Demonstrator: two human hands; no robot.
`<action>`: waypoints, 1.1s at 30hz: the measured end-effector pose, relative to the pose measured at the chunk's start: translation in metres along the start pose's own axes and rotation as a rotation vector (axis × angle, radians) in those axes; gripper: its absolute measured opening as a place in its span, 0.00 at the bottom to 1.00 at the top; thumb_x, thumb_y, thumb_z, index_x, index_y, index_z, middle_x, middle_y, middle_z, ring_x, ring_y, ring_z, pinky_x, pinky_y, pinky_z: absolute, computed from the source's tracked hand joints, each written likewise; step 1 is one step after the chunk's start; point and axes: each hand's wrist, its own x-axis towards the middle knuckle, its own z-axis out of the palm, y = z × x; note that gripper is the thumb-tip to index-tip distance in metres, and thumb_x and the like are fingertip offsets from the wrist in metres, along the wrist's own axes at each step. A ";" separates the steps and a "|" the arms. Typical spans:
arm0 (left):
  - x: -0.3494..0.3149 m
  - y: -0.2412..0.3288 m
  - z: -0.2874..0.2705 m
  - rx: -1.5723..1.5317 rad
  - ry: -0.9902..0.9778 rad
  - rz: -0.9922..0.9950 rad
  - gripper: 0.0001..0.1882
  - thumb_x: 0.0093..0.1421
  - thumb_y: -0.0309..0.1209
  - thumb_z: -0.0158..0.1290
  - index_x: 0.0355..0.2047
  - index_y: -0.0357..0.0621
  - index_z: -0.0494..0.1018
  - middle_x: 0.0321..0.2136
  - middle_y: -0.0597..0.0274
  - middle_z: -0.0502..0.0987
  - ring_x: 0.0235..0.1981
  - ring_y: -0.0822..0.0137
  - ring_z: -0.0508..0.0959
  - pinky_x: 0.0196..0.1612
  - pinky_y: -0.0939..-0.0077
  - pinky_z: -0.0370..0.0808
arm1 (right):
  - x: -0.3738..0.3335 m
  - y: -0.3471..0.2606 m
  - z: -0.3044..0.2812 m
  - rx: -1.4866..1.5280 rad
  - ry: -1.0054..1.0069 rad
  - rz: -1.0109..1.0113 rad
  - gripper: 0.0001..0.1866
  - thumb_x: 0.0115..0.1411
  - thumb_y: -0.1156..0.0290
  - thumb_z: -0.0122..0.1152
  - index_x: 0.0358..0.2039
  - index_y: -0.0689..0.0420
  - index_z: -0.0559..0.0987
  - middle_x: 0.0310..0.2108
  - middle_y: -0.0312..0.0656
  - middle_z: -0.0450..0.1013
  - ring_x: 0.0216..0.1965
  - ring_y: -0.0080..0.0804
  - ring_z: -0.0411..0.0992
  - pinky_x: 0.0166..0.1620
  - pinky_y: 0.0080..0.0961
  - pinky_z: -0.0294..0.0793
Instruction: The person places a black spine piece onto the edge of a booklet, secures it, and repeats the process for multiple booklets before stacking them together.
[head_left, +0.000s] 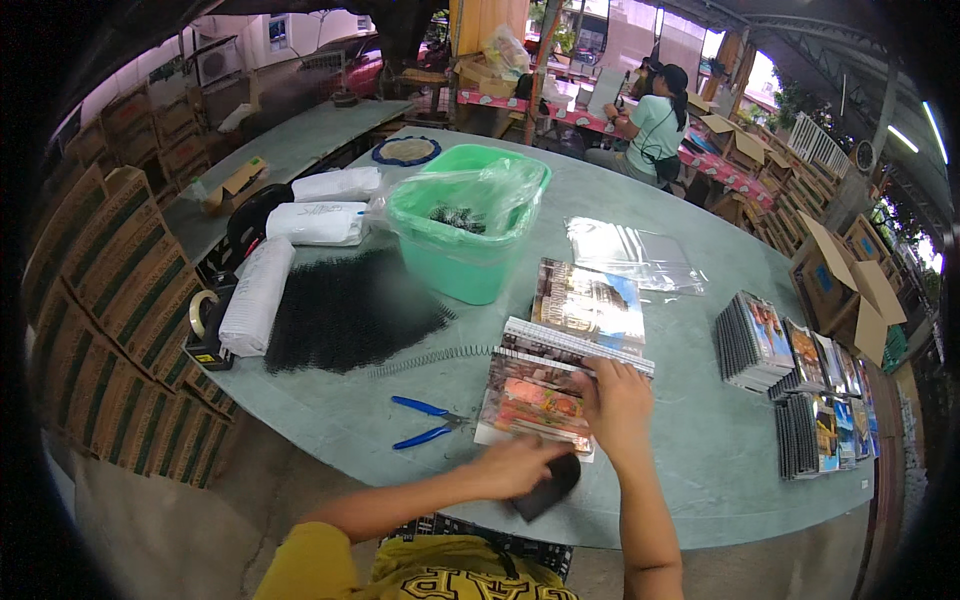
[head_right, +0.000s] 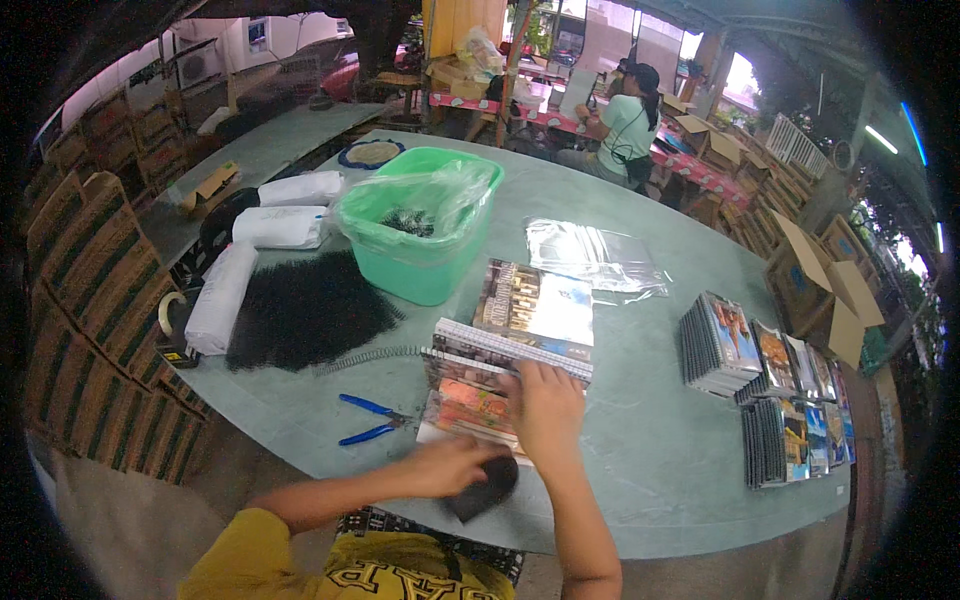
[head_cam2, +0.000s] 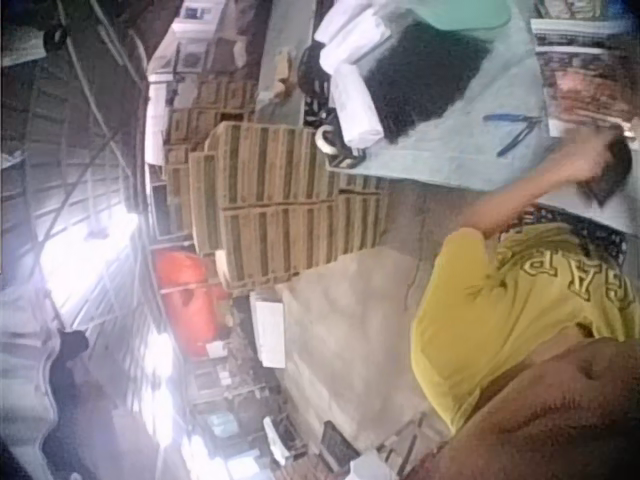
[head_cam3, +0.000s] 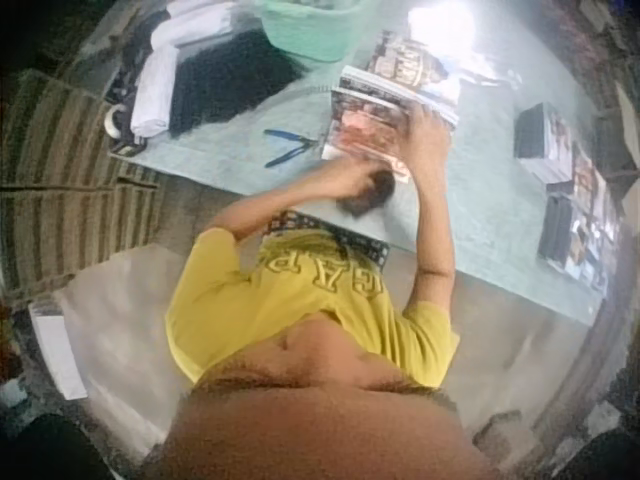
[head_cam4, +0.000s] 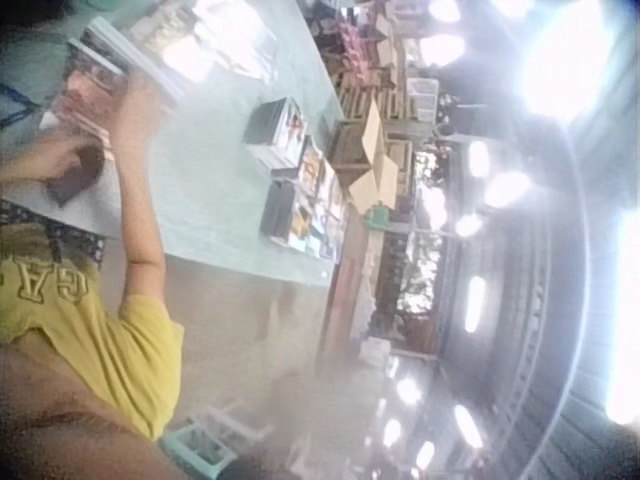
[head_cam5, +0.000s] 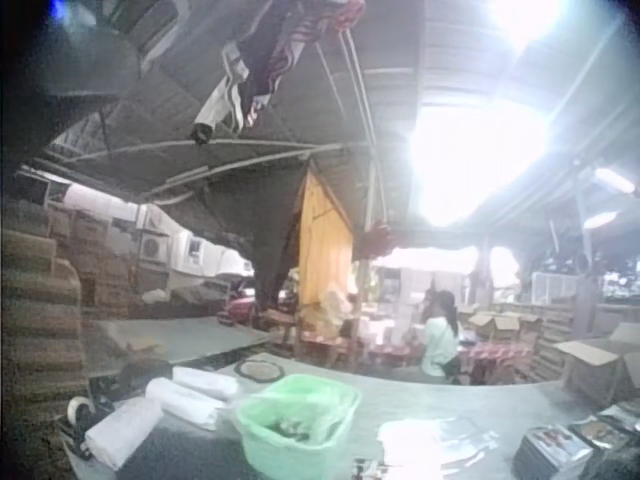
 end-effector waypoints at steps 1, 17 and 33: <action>-0.006 -0.003 -0.023 -0.059 0.258 -0.036 0.24 0.53 0.36 0.55 0.50 0.48 0.66 0.40 0.45 0.72 0.45 0.49 0.72 0.47 0.57 0.70 | -0.006 0.010 0.000 -0.033 0.033 -0.024 0.08 0.51 0.68 0.60 0.30 0.57 0.75 0.24 0.40 0.70 0.32 0.42 0.69 0.37 0.35 0.64; -0.026 -0.025 -0.083 0.281 0.805 0.185 0.20 0.44 0.23 0.57 0.40 0.50 0.74 0.28 0.58 0.69 0.28 0.60 0.71 0.30 0.68 0.70 | -0.003 0.011 0.016 0.019 0.081 -0.065 0.09 0.50 0.62 0.61 0.21 0.52 0.76 0.20 0.34 0.70 0.26 0.35 0.65 0.33 0.30 0.56; -0.001 -0.005 -0.095 0.100 0.989 0.251 0.18 0.44 0.18 0.58 0.38 0.46 0.74 0.33 0.57 0.70 0.34 0.60 0.72 0.36 0.71 0.70 | -0.005 0.008 0.012 -0.117 0.101 0.002 0.04 0.51 0.67 0.58 0.27 0.52 0.76 0.23 0.33 0.68 0.29 0.33 0.64 0.33 0.31 0.56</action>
